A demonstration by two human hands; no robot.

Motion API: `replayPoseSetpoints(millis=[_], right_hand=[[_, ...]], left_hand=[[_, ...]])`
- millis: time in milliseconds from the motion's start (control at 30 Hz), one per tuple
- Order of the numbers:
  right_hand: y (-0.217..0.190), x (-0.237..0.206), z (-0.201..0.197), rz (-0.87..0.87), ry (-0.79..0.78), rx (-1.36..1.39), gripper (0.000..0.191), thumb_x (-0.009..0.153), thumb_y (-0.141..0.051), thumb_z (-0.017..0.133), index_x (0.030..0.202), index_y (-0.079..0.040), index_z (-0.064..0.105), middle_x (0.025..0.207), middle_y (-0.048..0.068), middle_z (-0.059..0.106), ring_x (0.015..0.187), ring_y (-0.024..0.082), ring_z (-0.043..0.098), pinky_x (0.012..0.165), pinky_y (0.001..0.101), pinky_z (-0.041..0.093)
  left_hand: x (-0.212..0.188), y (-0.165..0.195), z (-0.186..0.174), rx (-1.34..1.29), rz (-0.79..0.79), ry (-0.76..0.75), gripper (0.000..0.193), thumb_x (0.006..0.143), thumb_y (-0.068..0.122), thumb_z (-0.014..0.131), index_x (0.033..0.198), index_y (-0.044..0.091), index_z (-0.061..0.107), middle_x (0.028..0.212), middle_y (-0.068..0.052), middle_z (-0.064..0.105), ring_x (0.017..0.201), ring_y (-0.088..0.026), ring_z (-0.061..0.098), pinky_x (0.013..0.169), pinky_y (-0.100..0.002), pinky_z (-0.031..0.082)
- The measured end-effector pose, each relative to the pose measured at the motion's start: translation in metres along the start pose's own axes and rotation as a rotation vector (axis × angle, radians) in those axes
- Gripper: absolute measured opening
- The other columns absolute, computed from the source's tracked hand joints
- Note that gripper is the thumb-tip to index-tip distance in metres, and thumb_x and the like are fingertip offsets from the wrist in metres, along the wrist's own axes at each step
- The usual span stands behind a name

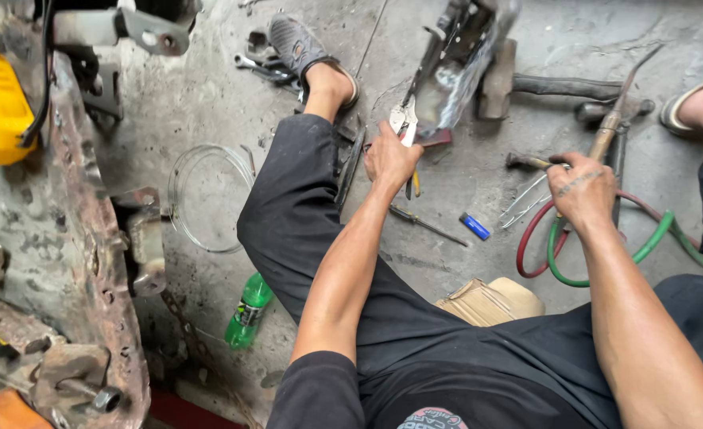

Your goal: The person sits on the floor and uses a hammer and chisel to shape a metal part. They then use pliers to hold the part and apply a welding torch to fuse it, feeding a wire into the molten area.

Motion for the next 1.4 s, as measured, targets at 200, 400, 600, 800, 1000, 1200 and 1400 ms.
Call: replayPoseSetpoints(millis=[200, 400, 600, 800, 1000, 1200, 1400], right_hand=[[0.004, -0.006, -0.001, -0.075, 0.050, -0.044, 0.039, 0.091, -0.030, 0.057, 0.116, -0.009, 0.078, 0.100, 0.027, 0.072, 0.097, 0.046, 0.069, 0.092, 0.0507, 0.053], [0.001, -0.009, -0.003, -0.039, 0.025, -0.044, 0.040, 0.090, -0.029, 0.055, 0.116, -0.011, 0.078, 0.098, 0.028, 0.072, 0.095, 0.047, 0.069, 0.093, 0.0510, 0.053], [-0.007, -0.006, -0.008, -0.026, 0.038, -0.004, 0.038, 0.090, -0.028, 0.057, 0.116, -0.012, 0.079, 0.095, 0.026, 0.072, 0.093, 0.045, 0.069, 0.090, 0.0492, 0.054], [-0.015, -0.011, -0.005, -0.061, 0.038, 0.003, 0.037, 0.090, -0.025, 0.056, 0.115, -0.009, 0.079, 0.091, 0.024, 0.073, 0.089, 0.040, 0.071, 0.090, 0.0462, 0.054], [-0.018, -0.026, 0.003, -0.004, -0.017, 0.008, 0.041, 0.090, -0.024, 0.054, 0.119, -0.009, 0.078, 0.083, 0.020, 0.072, 0.080, 0.034, 0.071, 0.083, 0.0429, 0.055], [-0.021, -0.040, 0.012, -0.017, -0.083, 0.059, 0.038, 0.095, -0.021, 0.054, 0.121, -0.006, 0.076, 0.073, 0.012, 0.068, 0.067, 0.020, 0.067, 0.065, 0.0364, 0.054], [-0.022, -0.050, 0.018, 0.051, -0.139, 0.064, 0.038, 0.096, -0.019, 0.052, 0.124, -0.006, 0.074, 0.069, 0.010, 0.065, 0.058, 0.017, 0.063, 0.055, 0.0340, 0.050]], left_hand=[[-0.038, 0.011, 0.038, 0.087, 0.064, -0.025, 0.071, 0.069, 0.028, 0.082, 0.125, 0.001, 0.046, 0.115, -0.026, 0.065, 0.101, -0.045, 0.069, 0.089, -0.052, 0.056], [-0.065, -0.006, 0.098, 0.037, -0.060, -0.102, 0.076, 0.072, 0.031, 0.083, 0.128, -0.002, 0.042, 0.115, -0.031, 0.063, 0.101, -0.046, 0.068, 0.091, -0.052, 0.055], [-0.068, -0.020, 0.123, -0.026, -0.073, -0.126, 0.090, 0.073, 0.034, 0.083, 0.140, -0.003, 0.035, 0.119, -0.032, 0.059, 0.100, -0.047, 0.068, 0.091, -0.052, 0.055], [-0.066, -0.024, 0.120, -0.065, -0.194, -0.231, 0.118, 0.069, 0.040, 0.087, 0.157, 0.002, 0.017, 0.133, -0.031, 0.049, 0.118, -0.046, 0.059, 0.097, -0.055, 0.050], [-0.065, -0.030, 0.119, -0.138, -0.289, -0.305, 0.122, 0.071, 0.042, 0.084, 0.162, 0.007, 0.012, 0.141, -0.030, 0.044, 0.128, -0.045, 0.051, 0.104, -0.057, 0.043], [-0.078, -0.036, 0.129, -0.356, -0.441, -0.364, 0.122, 0.069, 0.041, 0.084, 0.162, 0.013, 0.010, 0.147, -0.030, 0.040, 0.131, -0.048, 0.045, 0.108, -0.059, 0.037], [-0.076, -0.030, 0.122, -0.235, -0.369, -0.326, 0.116, 0.071, 0.045, 0.079, 0.162, 0.011, 0.016, 0.141, -0.030, 0.046, 0.132, -0.042, 0.045, 0.108, -0.061, 0.035]])
Point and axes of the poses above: each hand's wrist, its own x-axis towards the middle knuckle, its own z-axis out of the palm, y = z × x, the point moved 4 cm from there along x, towards the middle knuckle
